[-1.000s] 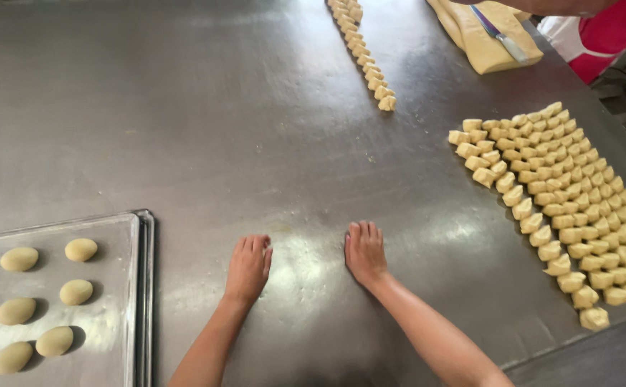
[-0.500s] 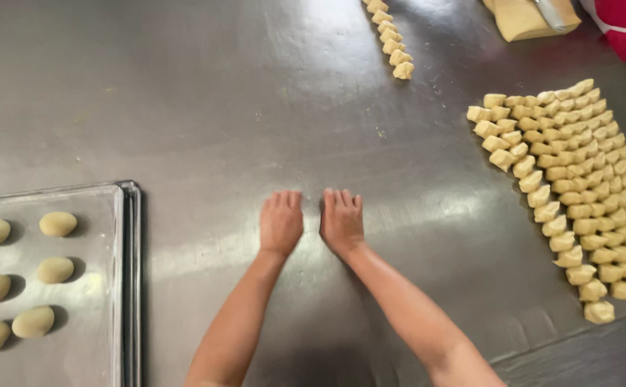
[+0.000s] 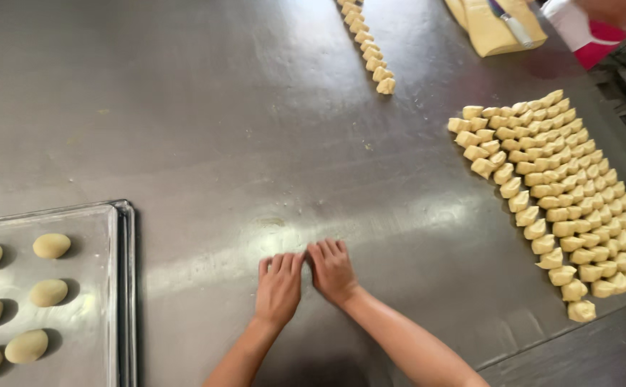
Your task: The person picks up pieces of dough from a large pile on a metal table and rolls them into balls by hand. The person places the finished dough balls onto a metal tray.
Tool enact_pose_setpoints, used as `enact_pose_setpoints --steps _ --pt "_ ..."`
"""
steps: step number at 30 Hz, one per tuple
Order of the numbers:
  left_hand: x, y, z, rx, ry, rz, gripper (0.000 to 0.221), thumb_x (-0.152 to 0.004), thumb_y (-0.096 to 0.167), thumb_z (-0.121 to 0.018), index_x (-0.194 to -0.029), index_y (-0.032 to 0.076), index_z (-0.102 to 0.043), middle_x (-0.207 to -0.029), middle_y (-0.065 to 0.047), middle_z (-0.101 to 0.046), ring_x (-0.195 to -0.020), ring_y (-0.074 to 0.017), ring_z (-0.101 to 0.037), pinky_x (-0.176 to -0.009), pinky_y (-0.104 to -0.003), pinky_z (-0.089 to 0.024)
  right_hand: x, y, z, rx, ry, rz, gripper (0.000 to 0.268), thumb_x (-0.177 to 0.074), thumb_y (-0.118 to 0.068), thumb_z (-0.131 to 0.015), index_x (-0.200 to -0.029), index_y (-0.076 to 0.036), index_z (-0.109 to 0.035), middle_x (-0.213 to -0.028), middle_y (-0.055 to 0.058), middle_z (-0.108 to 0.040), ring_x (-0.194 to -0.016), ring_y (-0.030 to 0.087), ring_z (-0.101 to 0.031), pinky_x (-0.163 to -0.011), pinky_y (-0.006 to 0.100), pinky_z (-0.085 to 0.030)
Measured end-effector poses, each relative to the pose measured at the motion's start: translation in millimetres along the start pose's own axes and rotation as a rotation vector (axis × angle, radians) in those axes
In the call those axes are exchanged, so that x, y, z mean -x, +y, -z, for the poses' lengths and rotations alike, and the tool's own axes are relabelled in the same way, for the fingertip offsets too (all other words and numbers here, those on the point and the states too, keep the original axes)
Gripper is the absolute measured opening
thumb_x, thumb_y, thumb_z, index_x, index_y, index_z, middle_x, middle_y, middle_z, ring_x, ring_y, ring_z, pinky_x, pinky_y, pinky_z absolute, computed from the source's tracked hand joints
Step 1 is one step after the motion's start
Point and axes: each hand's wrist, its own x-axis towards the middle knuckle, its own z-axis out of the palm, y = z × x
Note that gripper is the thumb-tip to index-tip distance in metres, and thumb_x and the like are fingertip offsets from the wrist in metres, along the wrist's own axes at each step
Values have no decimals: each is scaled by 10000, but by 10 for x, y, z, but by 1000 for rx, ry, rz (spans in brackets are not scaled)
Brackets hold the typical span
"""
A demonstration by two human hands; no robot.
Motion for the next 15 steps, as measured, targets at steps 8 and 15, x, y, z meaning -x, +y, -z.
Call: enact_pose_setpoints --steps 8,15 --pt "-675 -682 -234 -197 -2 201 224 -970 198 -567 -1153 81 -624 -1064 -86 -664 -1032 -272 -604 -920 -430 -464 -484 515 -69 246 113 -146 199 -895 -57 -555 -1084 4 -562 -960 165 -628 -923 336 -586 -814 476 -409" --pt "258 -653 266 372 -45 388 258 -1002 131 -588 -1228 8 -571 -1017 -189 -643 -898 -358 -628 -796 -462 -521 366 231 202 47 75 -93 185 -922 -29 -523 -1095 37 -518 -997 223 -583 -924 372 -561 -845 504 -444"
